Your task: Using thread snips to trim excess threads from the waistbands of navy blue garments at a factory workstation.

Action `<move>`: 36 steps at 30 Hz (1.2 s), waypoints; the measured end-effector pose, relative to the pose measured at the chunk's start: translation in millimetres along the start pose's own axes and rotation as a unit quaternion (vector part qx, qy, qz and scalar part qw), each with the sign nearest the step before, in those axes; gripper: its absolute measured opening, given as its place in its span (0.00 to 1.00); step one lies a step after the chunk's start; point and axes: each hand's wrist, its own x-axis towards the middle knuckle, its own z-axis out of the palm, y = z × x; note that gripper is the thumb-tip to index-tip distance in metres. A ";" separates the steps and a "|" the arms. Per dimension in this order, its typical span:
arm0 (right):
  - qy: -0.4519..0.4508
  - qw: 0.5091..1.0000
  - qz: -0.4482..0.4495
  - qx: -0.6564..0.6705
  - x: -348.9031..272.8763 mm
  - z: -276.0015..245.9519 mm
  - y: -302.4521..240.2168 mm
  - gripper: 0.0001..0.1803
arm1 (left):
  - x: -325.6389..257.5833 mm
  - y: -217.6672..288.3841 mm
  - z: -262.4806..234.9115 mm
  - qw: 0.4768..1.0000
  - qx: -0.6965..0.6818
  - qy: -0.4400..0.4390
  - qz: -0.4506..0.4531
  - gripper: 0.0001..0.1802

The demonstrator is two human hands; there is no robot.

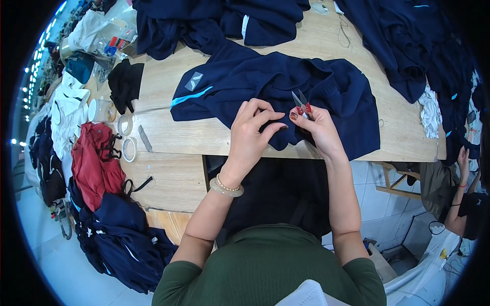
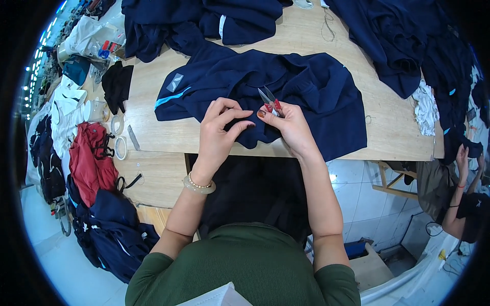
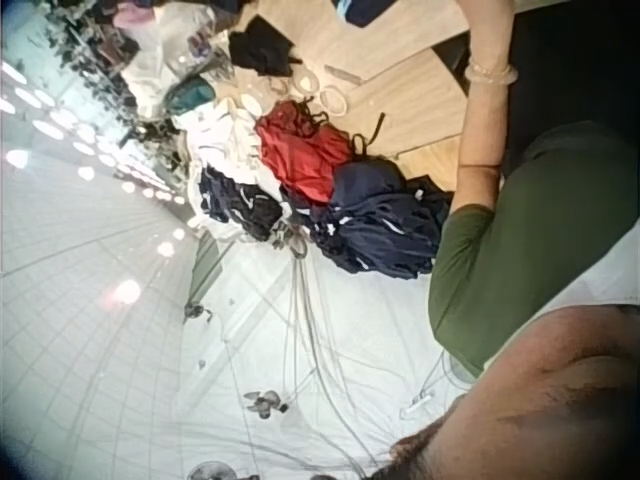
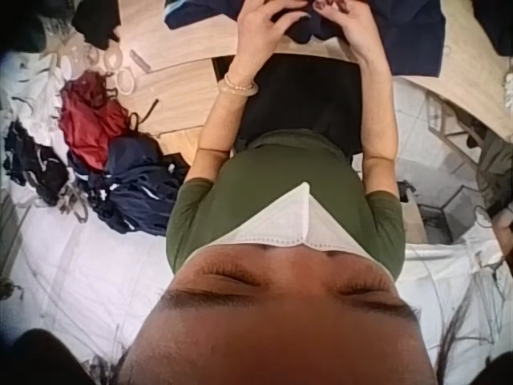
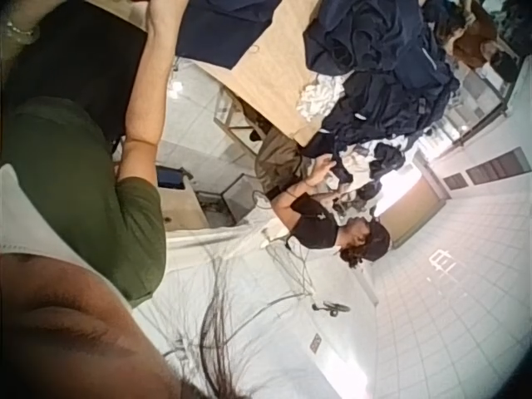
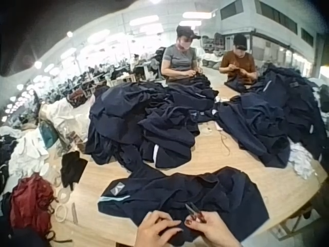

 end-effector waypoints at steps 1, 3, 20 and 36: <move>0.001 1.000 0.006 0.003 -0.3 0.8 -0.4 0.07 | -1.4 -3.5 3.2 1.000 0.000 0.000 0.000 0.15; 0.007 1.000 0.018 -0.002 0.0 0.3 -1.5 0.07 | -2.1 -7.3 7.9 0.998 -0.053 0.027 0.008 0.10; 0.011 0.999 -0.021 -0.029 -0.8 2.9 1.7 0.09 | 0.6 -6.5 -6.5 0.996 -0.078 -0.025 -0.025 0.03; 0.019 0.999 -0.012 -0.036 -1.2 2.2 -1.2 0.10 | -6.5 -1.3 -4.1 0.990 0.070 0.010 0.126 0.10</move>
